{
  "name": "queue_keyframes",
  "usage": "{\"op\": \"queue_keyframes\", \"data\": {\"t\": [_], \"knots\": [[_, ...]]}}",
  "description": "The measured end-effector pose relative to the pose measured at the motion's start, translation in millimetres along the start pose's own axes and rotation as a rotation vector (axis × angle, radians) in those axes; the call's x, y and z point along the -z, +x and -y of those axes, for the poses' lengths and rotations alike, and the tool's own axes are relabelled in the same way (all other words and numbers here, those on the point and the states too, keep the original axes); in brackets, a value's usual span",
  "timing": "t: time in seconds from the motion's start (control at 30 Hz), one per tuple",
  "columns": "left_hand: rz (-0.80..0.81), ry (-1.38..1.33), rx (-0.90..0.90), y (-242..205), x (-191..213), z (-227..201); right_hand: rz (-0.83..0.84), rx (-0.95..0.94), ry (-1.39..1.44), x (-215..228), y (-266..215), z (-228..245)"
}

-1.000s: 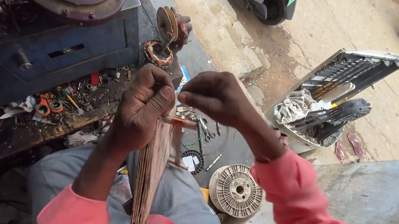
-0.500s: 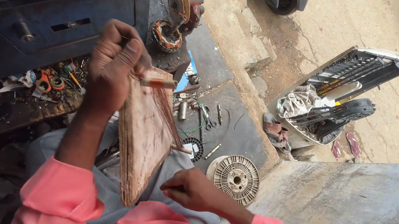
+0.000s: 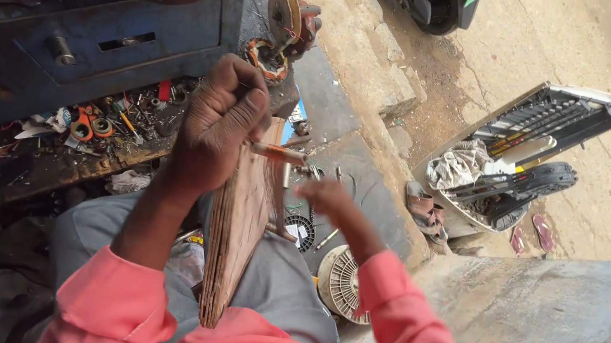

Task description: The recorder is manually winding copper wire around a wooden form to create a coil for an electric motor.

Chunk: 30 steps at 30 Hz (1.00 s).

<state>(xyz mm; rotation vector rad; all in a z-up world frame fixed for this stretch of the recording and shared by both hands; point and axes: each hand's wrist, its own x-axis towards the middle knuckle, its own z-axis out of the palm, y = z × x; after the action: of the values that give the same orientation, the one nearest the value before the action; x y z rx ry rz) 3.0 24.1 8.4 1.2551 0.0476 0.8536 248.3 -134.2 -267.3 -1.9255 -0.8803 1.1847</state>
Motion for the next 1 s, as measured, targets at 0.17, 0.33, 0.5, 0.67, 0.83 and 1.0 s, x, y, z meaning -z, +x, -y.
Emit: {"op": "queue_keyframes", "data": {"t": [0.17,0.33,0.5,0.67,0.83,1.0], "knots": [[-0.116,-0.048,-0.027,8,44,8,0.021,0.162,0.077,-79,-79,-83],[-0.133,-0.073,-0.053,14,32,14,0.146,0.392,-0.19,-48,-178,116],[0.0,0.045,-0.008,5,-11,0,0.426,0.588,-0.006,34,-204,284],[0.059,0.036,0.039,-2,-22,-5,0.102,0.467,0.071,59,-94,245],[-0.033,-0.007,0.005,-2,15,0,-0.073,-0.047,0.199,-20,-20,-11],[-0.116,-0.057,-0.055,7,44,9,-0.145,-0.024,0.557,-97,-100,-97]]}}
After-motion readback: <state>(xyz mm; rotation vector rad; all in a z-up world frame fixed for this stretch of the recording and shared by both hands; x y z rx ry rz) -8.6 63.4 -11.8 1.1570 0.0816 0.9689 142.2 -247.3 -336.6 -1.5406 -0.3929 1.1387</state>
